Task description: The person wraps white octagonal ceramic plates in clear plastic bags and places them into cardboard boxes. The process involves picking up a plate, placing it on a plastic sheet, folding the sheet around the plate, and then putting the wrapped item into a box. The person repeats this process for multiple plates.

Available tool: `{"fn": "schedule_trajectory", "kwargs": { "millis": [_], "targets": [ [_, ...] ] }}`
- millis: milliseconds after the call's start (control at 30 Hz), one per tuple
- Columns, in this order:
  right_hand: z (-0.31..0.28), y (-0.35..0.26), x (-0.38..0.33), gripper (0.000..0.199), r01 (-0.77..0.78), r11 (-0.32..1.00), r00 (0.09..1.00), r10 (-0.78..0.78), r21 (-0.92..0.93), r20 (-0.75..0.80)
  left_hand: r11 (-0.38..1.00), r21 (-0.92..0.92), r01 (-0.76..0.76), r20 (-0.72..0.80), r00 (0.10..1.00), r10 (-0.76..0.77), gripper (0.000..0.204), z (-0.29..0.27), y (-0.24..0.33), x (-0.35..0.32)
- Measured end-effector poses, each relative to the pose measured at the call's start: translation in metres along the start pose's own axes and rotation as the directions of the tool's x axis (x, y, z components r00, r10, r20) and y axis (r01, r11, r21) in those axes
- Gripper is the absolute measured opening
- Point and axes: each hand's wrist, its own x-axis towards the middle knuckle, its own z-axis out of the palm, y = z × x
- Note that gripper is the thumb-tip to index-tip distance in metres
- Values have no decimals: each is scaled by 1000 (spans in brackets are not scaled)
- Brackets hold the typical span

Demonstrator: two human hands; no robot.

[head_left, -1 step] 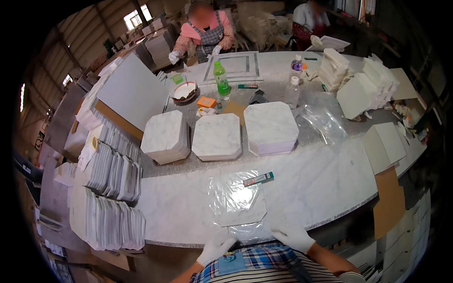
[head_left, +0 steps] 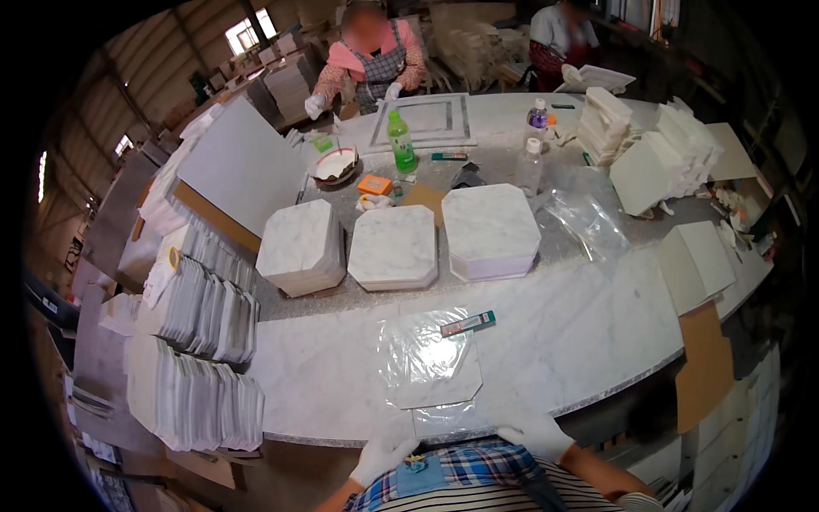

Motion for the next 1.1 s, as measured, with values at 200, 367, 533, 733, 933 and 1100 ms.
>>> {"fn": "schedule_trajectory", "kwargs": {
  "millis": [200,367,533,733,933,1100],
  "targets": [
    [24,48,-46,57,-275,949,934,302,-155,191,899,-23,438,-14,899,-439,85,4,-77,-34],
    [73,71,5,103,-647,759,698,555,67,452,445,-894,51,-67,967,-247,59,37,-79,-7],
    [77,14,27,55,-560,713,771,261,423,581,434,-887,159,91,981,-173,49,54,-78,7],
    [89,35,6,33,-332,755,853,-15,565,522,751,-624,215,211,972,-103,32,47,-73,1],
    [50,-4,12,33,-308,719,867,-58,623,496,610,-787,95,159,986,52,38,22,-27,-33],
    [25,-15,27,30,-58,886,961,-75,461,266,574,-814,90,191,974,119,32,8,-9,-32]
  ]
}}
